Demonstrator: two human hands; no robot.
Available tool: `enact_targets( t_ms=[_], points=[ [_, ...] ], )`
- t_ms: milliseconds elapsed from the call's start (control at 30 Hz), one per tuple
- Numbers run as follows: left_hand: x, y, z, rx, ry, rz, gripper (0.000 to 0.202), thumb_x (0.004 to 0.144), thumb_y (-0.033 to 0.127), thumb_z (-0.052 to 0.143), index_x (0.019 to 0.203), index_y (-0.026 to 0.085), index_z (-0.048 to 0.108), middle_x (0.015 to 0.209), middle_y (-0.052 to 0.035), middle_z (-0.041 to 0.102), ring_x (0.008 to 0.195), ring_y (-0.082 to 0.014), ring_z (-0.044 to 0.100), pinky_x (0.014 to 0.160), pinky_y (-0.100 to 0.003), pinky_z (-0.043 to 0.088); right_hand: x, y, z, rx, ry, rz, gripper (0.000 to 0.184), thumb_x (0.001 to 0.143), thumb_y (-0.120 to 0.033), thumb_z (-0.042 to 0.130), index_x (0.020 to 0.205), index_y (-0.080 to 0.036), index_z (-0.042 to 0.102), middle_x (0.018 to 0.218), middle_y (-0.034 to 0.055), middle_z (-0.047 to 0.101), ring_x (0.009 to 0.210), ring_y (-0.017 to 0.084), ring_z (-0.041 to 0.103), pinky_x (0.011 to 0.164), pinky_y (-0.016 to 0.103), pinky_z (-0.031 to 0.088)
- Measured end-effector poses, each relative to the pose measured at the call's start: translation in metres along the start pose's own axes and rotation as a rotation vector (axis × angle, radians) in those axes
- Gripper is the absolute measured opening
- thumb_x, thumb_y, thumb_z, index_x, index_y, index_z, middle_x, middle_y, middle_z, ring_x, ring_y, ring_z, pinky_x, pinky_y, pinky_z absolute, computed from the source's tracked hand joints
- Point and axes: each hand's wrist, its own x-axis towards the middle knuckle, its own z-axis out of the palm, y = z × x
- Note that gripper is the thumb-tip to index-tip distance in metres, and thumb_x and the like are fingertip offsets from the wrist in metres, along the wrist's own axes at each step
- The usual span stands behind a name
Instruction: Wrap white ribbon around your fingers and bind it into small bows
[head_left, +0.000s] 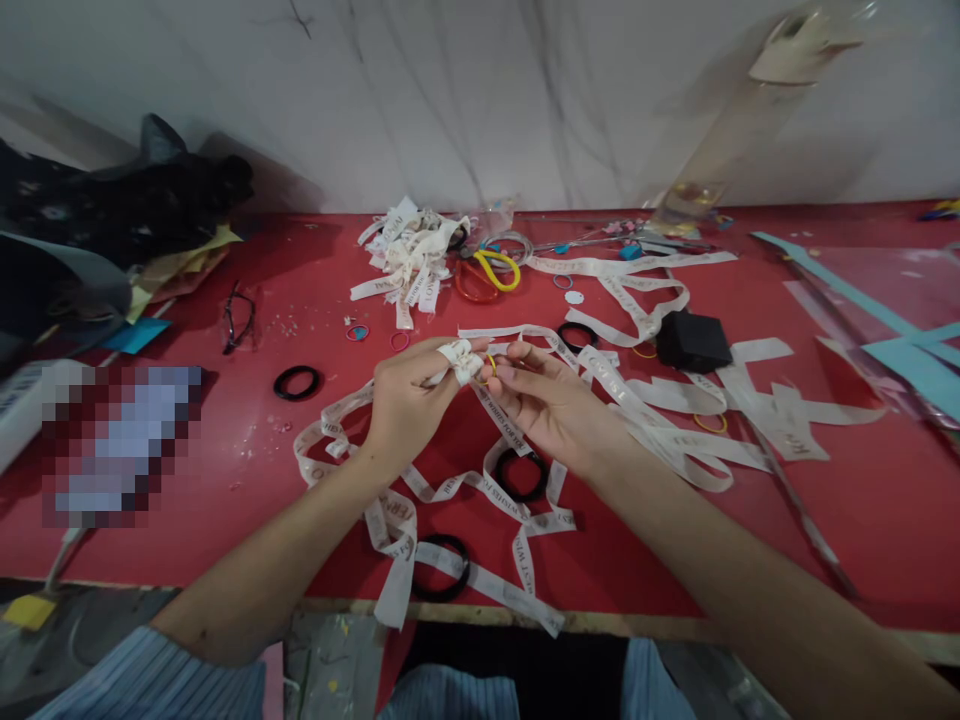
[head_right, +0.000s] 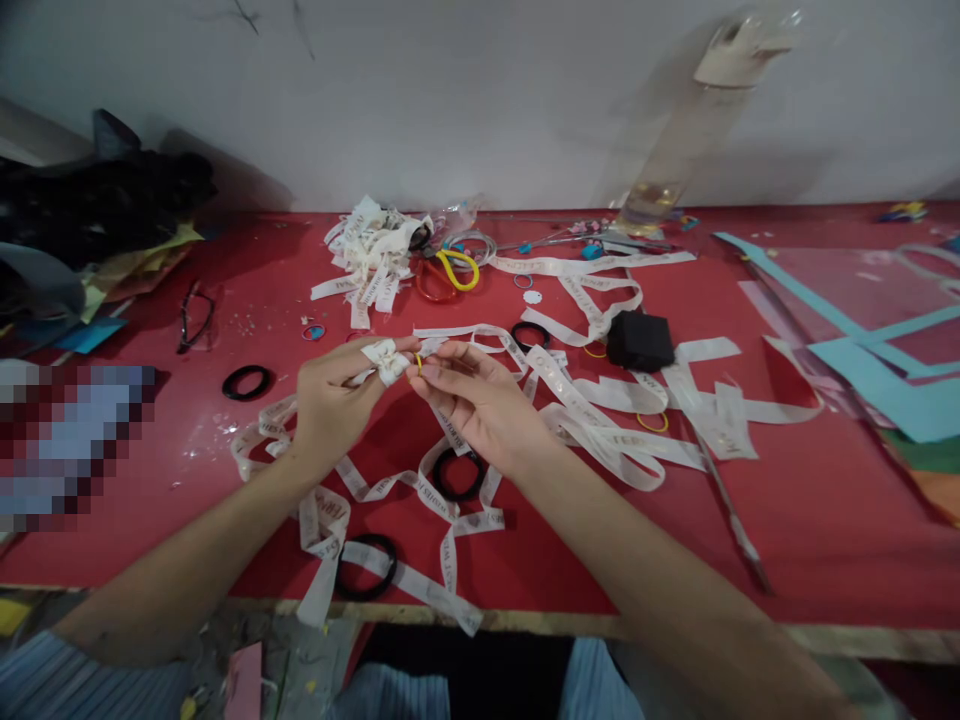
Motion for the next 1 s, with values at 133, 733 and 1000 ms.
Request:
enact_targets(
  t_ms=[133, 733, 1000],
  points=[
    [0.0010, -0.0013, 0.0010, -0.050, -0.028, -0.032, 0.019, 0.087, 0.019, 0.065, 0.100, 0.024, 0.079, 0.104, -0.0035, 0.078, 0.097, -0.0181, 0.072, 0.086, -0.026, 0.055, 0.0003, -0.0006, -0.0002, -0.041, -0.018, -0.010, 0.031, 0.061, -0.010, 0.089, 0.077, -0.020, 0.063, 0.079, -0.0046, 0.072, 0.082, 0.009, 0.074, 0.080, 0.015, 0.062],
    [0.0037, -0.0085, 0.0043, -0.386, 0.019, -0.293, 0.022, 0.081, 0.026, 0.073, 0.102, 0.024, 0.080, 0.105, -0.0060, 0.077, 0.089, -0.0166, 0.069, 0.083, -0.026, 0.055, -0.0040, 0.0043, 0.0038, -0.352, -0.001, -0.180, 0.024, 0.070, -0.015, 0.079, 0.087, -0.019, 0.063, 0.081, -0.0026, 0.069, 0.073, 0.009, 0.066, 0.079, 0.028, 0.058],
    [0.0041, -0.0023, 0.0011, -0.221, -0.011, -0.132, 0.017, 0.083, 0.026, 0.072, 0.097, 0.026, 0.081, 0.102, -0.0047, 0.076, 0.091, -0.0159, 0.068, 0.079, -0.024, 0.053, -0.0034, 0.0044, 0.0003, -0.503, -0.069, -0.306, 0.023, 0.069, -0.021, 0.083, 0.082, -0.021, 0.064, 0.081, -0.0026, 0.071, 0.076, 0.010, 0.067, 0.075, 0.026, 0.055]
  ],
)
